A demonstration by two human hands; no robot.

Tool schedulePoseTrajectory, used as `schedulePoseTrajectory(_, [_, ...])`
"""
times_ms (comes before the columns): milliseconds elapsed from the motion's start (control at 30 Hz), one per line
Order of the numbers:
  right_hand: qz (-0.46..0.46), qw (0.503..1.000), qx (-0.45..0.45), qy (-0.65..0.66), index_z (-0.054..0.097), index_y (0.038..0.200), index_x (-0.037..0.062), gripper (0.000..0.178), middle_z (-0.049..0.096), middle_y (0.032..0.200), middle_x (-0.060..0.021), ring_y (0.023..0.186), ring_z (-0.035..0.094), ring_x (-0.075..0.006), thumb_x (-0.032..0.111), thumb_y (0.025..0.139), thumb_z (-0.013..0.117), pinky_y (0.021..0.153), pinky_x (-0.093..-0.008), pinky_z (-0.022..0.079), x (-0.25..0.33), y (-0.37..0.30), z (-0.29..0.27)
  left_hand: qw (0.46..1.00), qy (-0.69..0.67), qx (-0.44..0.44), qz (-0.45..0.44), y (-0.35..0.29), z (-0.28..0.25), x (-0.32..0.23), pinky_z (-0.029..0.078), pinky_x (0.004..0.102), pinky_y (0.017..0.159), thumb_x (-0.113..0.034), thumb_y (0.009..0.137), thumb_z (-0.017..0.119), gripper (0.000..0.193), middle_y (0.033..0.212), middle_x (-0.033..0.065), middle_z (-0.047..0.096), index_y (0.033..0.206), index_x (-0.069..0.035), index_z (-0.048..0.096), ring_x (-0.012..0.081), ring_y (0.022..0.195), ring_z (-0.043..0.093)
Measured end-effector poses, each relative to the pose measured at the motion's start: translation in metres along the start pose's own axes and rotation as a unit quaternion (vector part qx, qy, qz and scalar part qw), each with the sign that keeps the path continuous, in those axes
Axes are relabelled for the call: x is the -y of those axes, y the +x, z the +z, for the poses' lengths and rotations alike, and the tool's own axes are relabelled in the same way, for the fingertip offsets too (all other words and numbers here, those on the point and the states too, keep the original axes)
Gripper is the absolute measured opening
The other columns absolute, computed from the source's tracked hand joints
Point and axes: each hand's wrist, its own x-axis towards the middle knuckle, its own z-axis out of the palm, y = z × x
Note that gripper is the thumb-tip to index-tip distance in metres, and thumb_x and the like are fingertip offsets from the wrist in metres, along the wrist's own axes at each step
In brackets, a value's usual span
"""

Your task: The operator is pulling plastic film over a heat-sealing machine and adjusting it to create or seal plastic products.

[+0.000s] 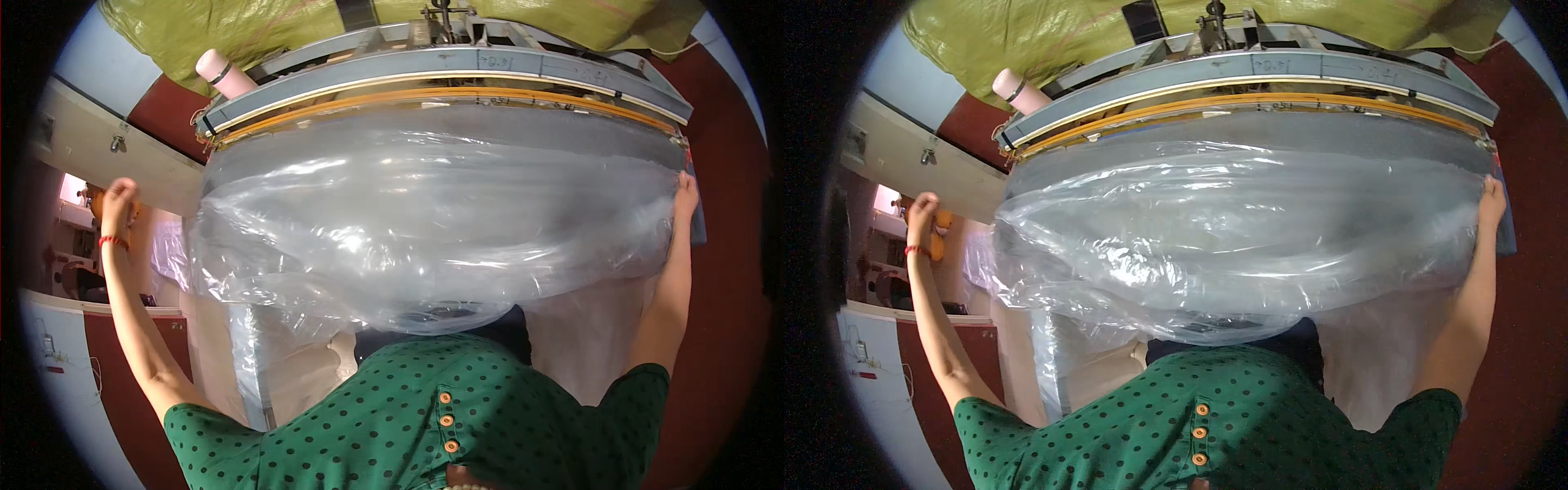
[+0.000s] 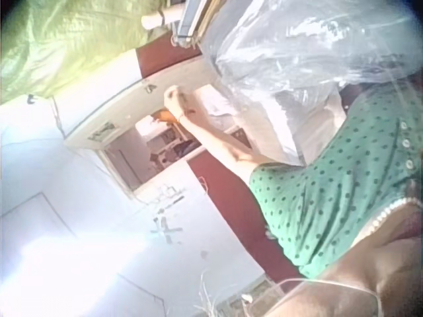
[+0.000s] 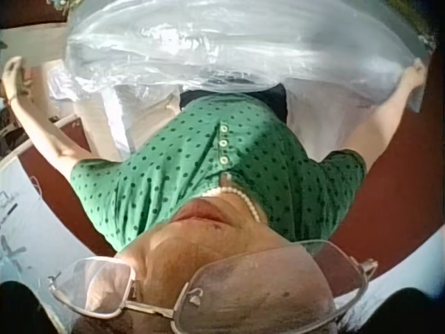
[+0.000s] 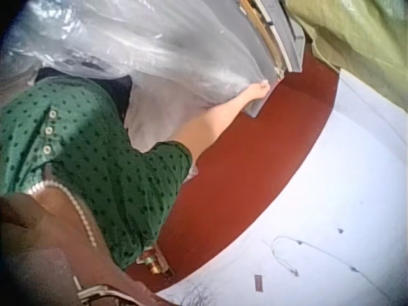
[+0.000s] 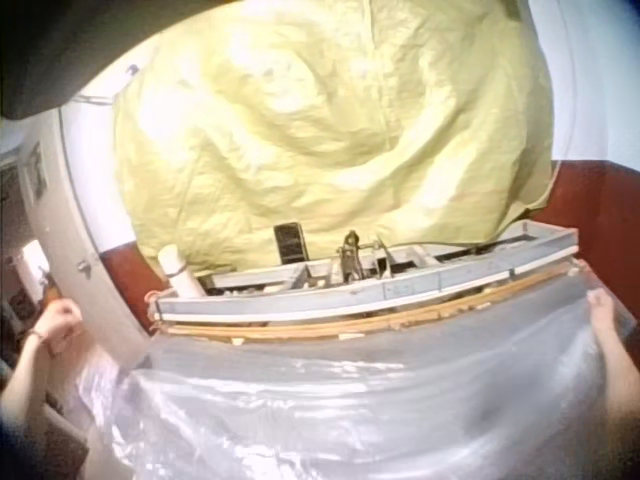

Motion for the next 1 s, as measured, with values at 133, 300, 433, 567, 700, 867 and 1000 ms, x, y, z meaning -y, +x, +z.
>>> schedulePoseTrajectory(133, [0.004, 1.0, -0.002, -0.025, 0.056, 0.094, 0.0033, 0.029, 0.06, 0.087, -0.0139, 0.079, 0.056, -0.0266, 0.031, 0.086, 0.049, 0.073, -0.0328, 0.042, -0.021, 0.002, -0.02, 0.938, 0.032, -0.122, 0.322, -0.075, 0.144, -0.064, 0.045, 0.0269, 0.07, -0.015, 0.085, 0.052, 0.016, 0.082, 0.0054, 0.058, 0.092, -0.001, 0.055, 0.0138, 0.075, 0.054])
schedulePoseTrajectory(300, [0.025, 0.994, 0.016, -0.101, 0.054, 0.098, 0.0053, 0.032, 0.059, 0.09, -0.0171, 0.082, 0.055, -0.0325, 0.034, 0.088, 0.043, 0.072, -0.0367, 0.042, -0.035, 0.003, -0.033, 0.761, 0.32, 0.358, 0.437, -0.129, 0.282, -0.021, 0.022, 0.0441, 0.101, -0.043, 0.08, 0.052, 0.063, 0.136, 0.015, 0.029, 0.129, -0.008, 0.036, 0.0324, 0.129, 0.018])
schedulePoseTrajectory(433, [0.029, 0.994, 0.011, -0.107, 0.054, 0.098, 0.0047, 0.033, 0.058, 0.089, -0.0176, 0.081, 0.055, -0.033, 0.034, 0.088, 0.042, 0.071, -0.0371, 0.042, -0.033, 0.003, -0.029, 0.863, 0.241, 0.226, 0.382, -0.097, 0.289, -0.002, 0.029, 0.0437, 0.096, -0.035, 0.076, 0.059, 0.055, 0.127, 0.0142, 0.039, 0.121, -0.006, 0.044, 0.0317, 0.12, 0.031])
schedulePoseTrajectory(567, [0.041, 0.993, 0.018, -0.108, 0.054, 0.102, 0.005, 0.033, 0.059, 0.094, -0.016, 0.085, 0.056, -0.0288, 0.033, 0.088, 0.043, 0.074, -0.0347, 0.042, -0.026, 0.002, -0.029, 0.872, 0.236, 0.044, 0.428, -0.091, 0.31, -0.037, 0.039, 0.0379, 0.082, -0.025, 0.071, 0.066, 0.038, 0.103, 0.0103, 0.055, 0.102, -0.005, 0.056, 0.0281, 0.098, 0.048])
schedulePoseTrajectory(700, [0.051, 0.994, 0.027, -0.096, 0.054, 0.104, 0.0052, 0.033, 0.059, 0.096, -0.0156, 0.087, 0.055, -0.0276, 0.032, 0.089, 0.043, 0.076, -0.0339, 0.041, -0.034, 0.006, -0.026, 0.89, 0.211, 0.05, 0.402, -0.043, 0.334, -0.013, 0.043, 0.0322, 0.072, -0.023, 0.073, 0.065, 0.024, 0.086, 0.0098, 0.059, 0.087, -0.005, 0.061, 0.0254, 0.083, 0.055])
schedulePoseTrajectory(867, [0.048, 0.999, 0.016, 0.011, 0.057, 0.098, 0.002, 0.03, 0.059, 0.085, -0.0075, 0.076, 0.054, -0.0164, 0.029, 0.087, 0.049, 0.069, -0.0276, 0.042, -0.07, 0.01, -0.04, 0.946, 0.155, 0.018, 0.285, -0.022, 0.376, -0.027, 0.045, 0.038, 0.07, -0.026, 0.072, 0.059, 0.019, 0.077, 0.0131, 0.061, 0.077, -0.008, 0.064, 0.0293, 0.076, 0.057])
schedulePoseTrajectory(1000, [0.176, 0.96, 0.061, 0.211, 0.058, 0.095, 0.003, 0.028, 0.055, 0.078, -0.0007, 0.068, 0.048, -0.0082, 0.028, 0.087, 0.052, 0.061, -0.0218, 0.04, -0.045, -0.001, -0.059, 0.925, 0.179, -0.031, 0.334, -0.025, 0.385, -0.029, 0.046, 0.0384, 0.066, -0.025, 0.071, 0.06, 0.018, 0.074, 0.0127, 0.062, 0.068, -0.008, 0.063, 0.0278, 0.071, 0.059])
